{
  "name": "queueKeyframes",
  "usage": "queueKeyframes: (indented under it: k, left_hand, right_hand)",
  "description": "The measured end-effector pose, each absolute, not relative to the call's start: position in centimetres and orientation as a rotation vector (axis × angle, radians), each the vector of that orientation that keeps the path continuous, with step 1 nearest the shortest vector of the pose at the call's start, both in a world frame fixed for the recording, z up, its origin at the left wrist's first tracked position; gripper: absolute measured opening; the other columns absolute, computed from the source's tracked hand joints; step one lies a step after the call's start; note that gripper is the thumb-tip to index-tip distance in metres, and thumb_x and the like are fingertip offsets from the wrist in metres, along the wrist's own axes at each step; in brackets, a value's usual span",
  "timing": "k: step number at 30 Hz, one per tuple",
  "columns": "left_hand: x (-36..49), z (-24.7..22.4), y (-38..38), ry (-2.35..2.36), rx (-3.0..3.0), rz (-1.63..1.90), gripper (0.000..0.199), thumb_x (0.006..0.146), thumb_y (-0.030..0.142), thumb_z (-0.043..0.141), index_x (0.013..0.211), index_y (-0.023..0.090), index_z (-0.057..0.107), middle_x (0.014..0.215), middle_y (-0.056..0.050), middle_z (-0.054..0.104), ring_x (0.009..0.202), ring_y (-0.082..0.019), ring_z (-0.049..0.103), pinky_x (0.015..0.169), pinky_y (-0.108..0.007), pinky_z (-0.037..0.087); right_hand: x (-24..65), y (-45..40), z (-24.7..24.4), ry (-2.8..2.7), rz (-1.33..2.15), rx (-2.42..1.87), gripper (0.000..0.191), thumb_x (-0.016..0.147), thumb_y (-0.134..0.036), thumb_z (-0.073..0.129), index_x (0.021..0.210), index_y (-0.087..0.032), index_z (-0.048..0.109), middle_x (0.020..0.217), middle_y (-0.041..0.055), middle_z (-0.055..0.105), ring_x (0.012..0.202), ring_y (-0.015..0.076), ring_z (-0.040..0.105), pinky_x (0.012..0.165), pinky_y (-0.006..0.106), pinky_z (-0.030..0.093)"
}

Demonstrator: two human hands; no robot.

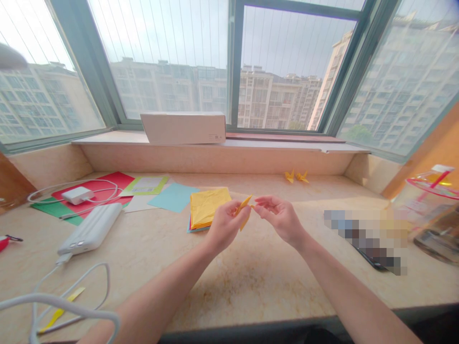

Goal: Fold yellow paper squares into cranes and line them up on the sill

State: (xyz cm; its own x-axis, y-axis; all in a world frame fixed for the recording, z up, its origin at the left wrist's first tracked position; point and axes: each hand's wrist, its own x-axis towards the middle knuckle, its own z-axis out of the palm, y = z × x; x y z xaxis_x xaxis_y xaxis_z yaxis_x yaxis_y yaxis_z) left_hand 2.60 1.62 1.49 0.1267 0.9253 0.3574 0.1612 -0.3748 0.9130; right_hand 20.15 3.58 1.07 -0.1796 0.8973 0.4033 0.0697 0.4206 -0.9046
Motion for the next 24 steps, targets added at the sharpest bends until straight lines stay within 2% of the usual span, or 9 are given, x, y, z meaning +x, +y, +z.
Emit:
queueKeyframes:
  k: [9,17,24]
  left_hand:
    - [2.44,1.67,1.61,1.016,1.634,1.312,0.031,0.085,0.042,0.063,0.071,0.014,0.062,0.06,0.004,0.045,0.056,-0.008,0.039,0.05,-0.02,0.028]
    - [2.45,2.02,1.77,0.96,1.347,1.271,0.031,0.081,0.045,0.066,0.078,0.015,0.062,0.062,0.001,0.057,0.056,-0.01,0.052,0.053,-0.021,0.033]
    - [2.49,2.0,1.77,0.917,1.322,1.242,0.032,0.079,0.045,0.068,0.076,0.014,0.063,0.063,0.001,0.06,0.057,-0.01,0.052,0.056,-0.022,0.034]
  right_hand:
    - [20.16,3.57,1.01,-1.608,0.91,-0.931,0.027,0.079,-0.043,0.073,0.089,-0.018,0.073,0.076,0.005,0.07,0.069,0.0163,0.059,0.068,0.032,0.046]
    - [20.23,3.36,1.29,-1.633,0.79,-0.935,0.023,0.081,-0.041,0.071,0.089,-0.02,0.07,0.076,0.0022,0.067,0.068,0.0152,0.057,0.065,0.029,0.046]
    - [19.85,2.82,1.5,-1.737,0.609,-0.916,0.015,0.084,-0.036,0.068,0.086,-0.021,0.068,0.078,0.0018,0.07,0.069,0.0156,0.061,0.068,0.029,0.047]
